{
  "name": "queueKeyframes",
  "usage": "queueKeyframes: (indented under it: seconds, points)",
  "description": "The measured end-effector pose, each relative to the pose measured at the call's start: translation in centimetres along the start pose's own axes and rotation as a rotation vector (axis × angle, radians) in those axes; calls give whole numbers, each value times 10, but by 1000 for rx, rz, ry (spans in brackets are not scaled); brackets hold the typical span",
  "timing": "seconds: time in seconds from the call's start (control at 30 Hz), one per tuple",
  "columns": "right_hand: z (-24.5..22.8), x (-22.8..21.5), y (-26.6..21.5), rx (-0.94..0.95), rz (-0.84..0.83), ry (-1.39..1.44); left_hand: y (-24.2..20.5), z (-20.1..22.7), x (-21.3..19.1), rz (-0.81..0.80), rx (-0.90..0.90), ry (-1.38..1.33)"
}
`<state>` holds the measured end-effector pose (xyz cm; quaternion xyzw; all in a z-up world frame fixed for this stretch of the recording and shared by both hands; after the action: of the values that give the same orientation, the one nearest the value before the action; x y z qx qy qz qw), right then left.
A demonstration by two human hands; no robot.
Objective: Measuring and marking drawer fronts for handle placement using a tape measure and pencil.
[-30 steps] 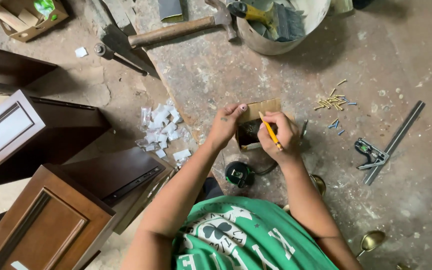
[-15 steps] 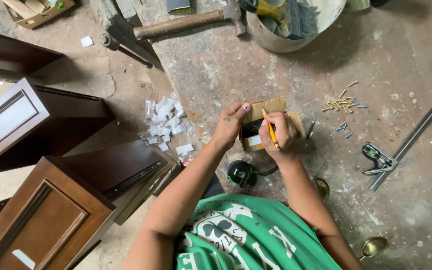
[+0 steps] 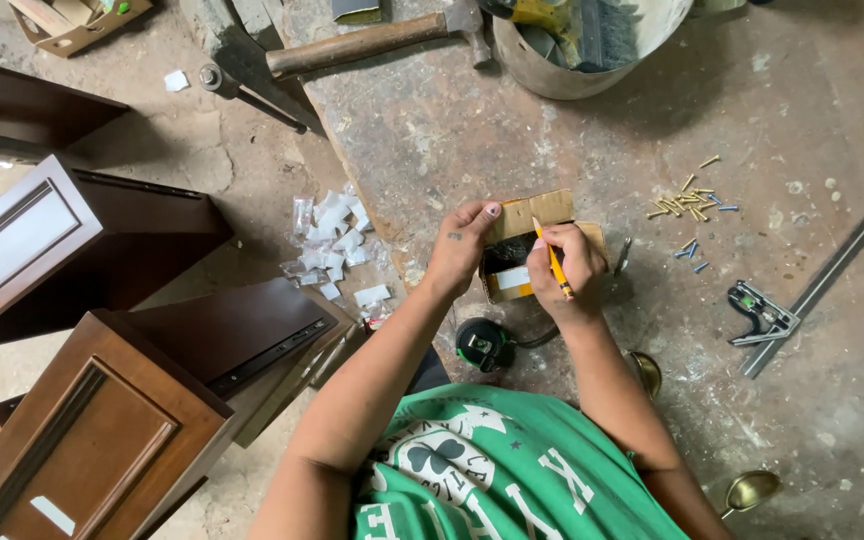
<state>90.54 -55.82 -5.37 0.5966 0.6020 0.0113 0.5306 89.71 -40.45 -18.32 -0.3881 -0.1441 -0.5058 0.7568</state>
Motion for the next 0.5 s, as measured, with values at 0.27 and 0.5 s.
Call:
queueKeyframes:
  seconds: [0.27,0.5]
  points:
    - [-9,-2,3,-51,64,-54,6,-11,-9,38,-1,7]
    - [-15,0,2,-111,48,2,-2,-3,0,53,-9,27]
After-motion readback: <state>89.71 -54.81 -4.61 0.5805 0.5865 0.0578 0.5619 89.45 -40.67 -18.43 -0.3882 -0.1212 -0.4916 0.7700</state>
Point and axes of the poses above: each hand's wrist, its own y-axis towards the middle knuckle, its own x-axis out of the palm, z = x × y, the point moved 8 cm from there along y, towards the middle knuckle, and after that the axes turned 15 degrees about -y, right-handed, at the moved point
